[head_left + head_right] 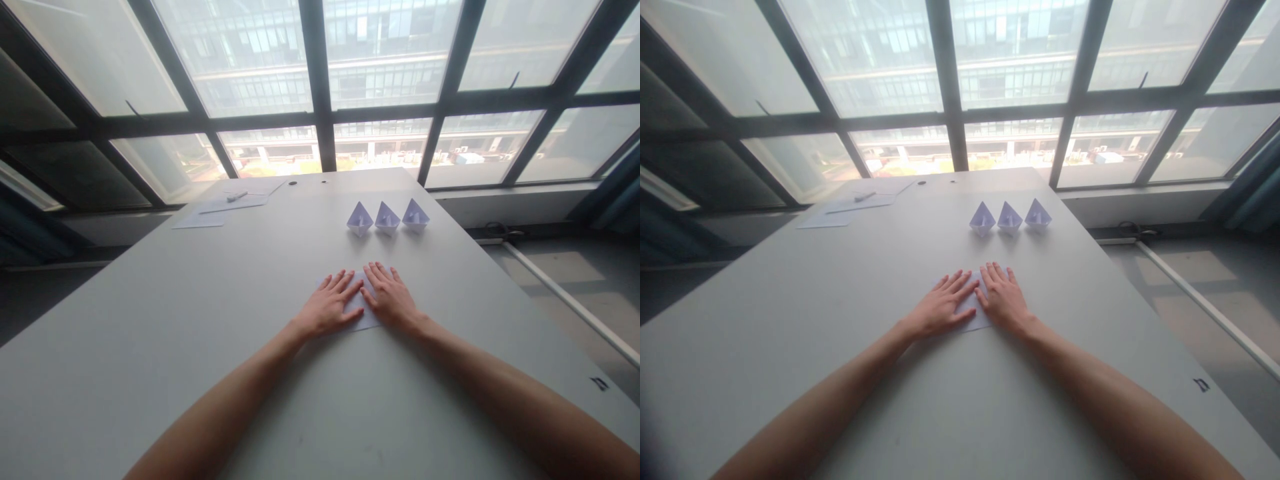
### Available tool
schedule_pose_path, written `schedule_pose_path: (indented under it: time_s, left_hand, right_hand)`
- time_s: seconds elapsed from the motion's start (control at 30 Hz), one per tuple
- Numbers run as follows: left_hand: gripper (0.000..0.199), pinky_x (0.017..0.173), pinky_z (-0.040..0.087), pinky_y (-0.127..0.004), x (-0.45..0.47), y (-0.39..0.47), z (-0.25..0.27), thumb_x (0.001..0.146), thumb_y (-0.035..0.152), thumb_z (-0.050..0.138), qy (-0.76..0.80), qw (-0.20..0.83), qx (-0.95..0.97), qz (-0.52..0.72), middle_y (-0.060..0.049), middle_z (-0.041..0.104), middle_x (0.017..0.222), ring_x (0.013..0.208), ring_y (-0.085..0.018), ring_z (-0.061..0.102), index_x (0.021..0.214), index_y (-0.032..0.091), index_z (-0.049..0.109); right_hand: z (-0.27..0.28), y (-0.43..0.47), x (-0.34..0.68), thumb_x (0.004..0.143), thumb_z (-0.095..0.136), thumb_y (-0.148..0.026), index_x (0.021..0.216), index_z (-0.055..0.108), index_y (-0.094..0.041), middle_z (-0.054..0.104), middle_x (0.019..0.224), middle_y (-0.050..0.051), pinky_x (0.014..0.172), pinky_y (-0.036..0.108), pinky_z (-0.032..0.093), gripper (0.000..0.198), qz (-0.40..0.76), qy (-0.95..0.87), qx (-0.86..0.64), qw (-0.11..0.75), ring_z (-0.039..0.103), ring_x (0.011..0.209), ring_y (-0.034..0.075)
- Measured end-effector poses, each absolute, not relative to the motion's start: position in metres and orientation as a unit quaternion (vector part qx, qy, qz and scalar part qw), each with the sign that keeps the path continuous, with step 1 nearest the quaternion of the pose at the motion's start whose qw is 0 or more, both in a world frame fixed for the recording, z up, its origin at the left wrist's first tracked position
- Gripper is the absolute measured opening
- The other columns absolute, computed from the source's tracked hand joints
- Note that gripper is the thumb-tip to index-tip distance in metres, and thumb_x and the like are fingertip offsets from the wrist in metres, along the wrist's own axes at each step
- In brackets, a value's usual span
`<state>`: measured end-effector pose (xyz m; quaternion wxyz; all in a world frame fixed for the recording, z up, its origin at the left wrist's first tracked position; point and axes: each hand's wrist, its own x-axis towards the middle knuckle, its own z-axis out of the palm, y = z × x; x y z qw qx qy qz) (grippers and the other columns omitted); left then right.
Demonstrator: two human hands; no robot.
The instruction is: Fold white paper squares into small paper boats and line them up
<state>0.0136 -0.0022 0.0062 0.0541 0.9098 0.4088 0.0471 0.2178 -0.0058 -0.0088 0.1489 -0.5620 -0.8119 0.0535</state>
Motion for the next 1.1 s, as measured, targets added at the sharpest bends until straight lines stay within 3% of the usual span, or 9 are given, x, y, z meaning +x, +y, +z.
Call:
schedule_pose_path:
  time_s: [0.67,0.93,1.1]
  left_hand:
    - [0.07,0.121,0.011,-0.045,0.014,-0.002,0.005,0.096,0.068,0.029,0.412,0.061,0.908,0.045,-0.003,0.015,0.164,0.151,-0.026,0.011,0.156,0.032,0.023]
    - [0.071,0.121,0.011,-0.045,0.014,-0.002,0.005,0.096,0.068,0.029,0.412,0.055,0.909,0.044,-0.004,0.016,0.164,0.151,-0.026,0.012,0.156,0.031,0.023]
    - [0.071,0.121,0.012,-0.045,0.015,-0.002,0.006,0.096,0.067,0.029,0.41,0.059,0.909,0.044,-0.004,0.015,0.164,0.151,-0.026,0.012,0.157,0.03,0.019]
  right_hand:
    - [-0.013,-0.004,0.22,0.1,0.032,-0.042,0.15,0.036,-0.01,0.029,0.158,0.016,0.12,0.046,0.014,0.059,0.066,-0.801,-0.58,0.134,0.021,0.148,0.026]
    - [-0.003,-0.009,0.218,0.1,0.034,-0.039,0.148,0.04,-0.01,0.031,0.158,0.016,0.121,0.045,0.01,0.056,0.028,-0.814,-0.554,0.172,0.022,0.148,0.025]
    - [-0.003,-0.007,0.219,0.1,0.035,-0.037,0.148,0.041,-0.012,0.035,0.156,0.014,0.12,0.043,0.017,0.055,0.074,-0.833,-0.526,0.154,0.027,0.146,0.023]
